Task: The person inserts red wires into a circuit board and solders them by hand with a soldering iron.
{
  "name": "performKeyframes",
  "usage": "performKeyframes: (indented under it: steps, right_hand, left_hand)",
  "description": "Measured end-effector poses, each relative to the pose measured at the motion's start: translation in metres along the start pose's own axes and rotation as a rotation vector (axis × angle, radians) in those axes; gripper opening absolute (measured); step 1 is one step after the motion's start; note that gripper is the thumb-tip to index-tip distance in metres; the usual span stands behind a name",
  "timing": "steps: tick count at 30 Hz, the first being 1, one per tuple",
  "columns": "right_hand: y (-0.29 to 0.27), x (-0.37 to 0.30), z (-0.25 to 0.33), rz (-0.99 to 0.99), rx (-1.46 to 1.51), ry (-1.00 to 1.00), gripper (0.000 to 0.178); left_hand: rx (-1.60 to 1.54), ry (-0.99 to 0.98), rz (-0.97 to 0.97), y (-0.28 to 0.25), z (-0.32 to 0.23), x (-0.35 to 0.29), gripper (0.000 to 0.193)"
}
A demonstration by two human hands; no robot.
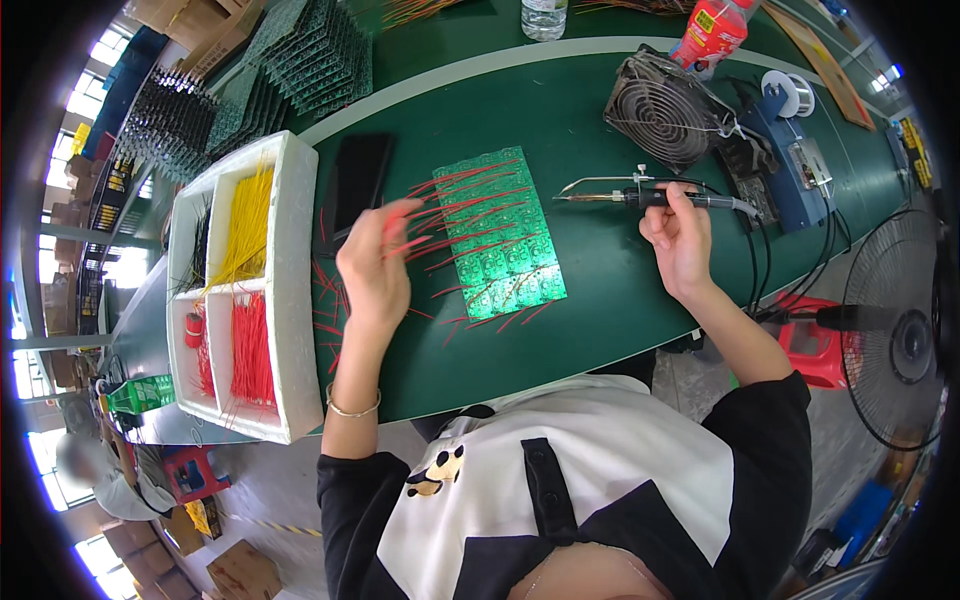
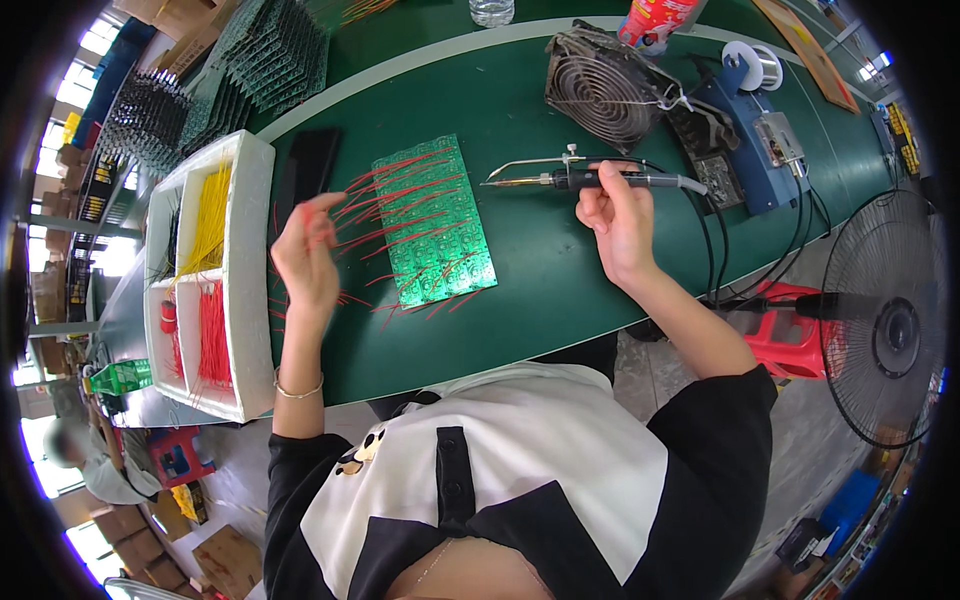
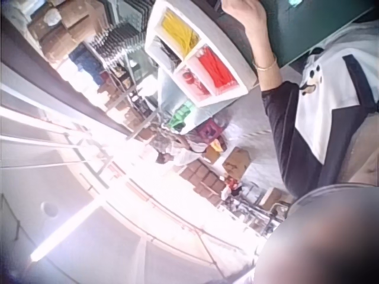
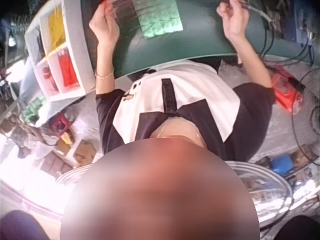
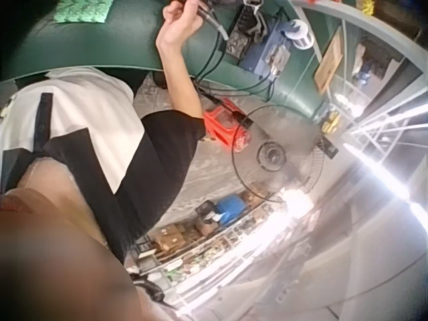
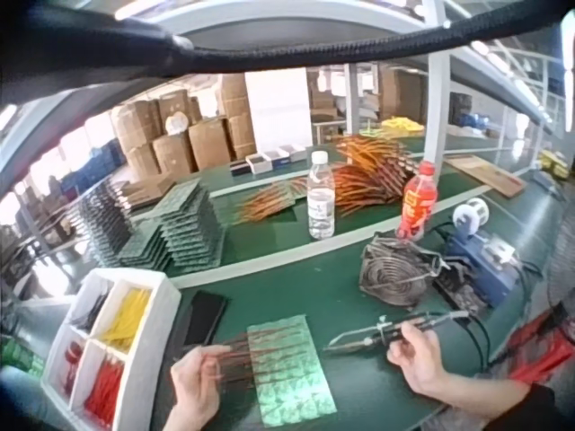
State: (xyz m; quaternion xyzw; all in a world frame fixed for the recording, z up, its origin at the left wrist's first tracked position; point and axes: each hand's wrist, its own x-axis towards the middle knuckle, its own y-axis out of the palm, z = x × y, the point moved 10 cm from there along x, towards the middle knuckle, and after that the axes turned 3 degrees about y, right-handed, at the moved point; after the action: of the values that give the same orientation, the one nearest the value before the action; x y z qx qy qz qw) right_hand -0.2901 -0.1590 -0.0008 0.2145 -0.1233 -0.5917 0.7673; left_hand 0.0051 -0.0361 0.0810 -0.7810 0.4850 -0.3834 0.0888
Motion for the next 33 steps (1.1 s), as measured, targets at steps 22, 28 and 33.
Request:
performKeyframes:
  steps: [22,28,33]
  right_hand:
    - [0.003,0.0,-0.005,-0.005,-0.017,-0.005,0.018]
    - [0.004,0.0,-0.005,-0.007,-0.041,0.009,0.018]
    - [0.006,-0.001,-0.006,-0.002,-0.071,0.002,0.018]
  left_hand:
    - [-0.72,-0.454,0.362,0.08,0.012,-0.012,0.011]
    - [-0.885,-0.418,0.409,0.074,0.003,-0.009,0.01]
    - [-0.83,-0.423,0.45,0.078,0.001,-0.017,0.01]
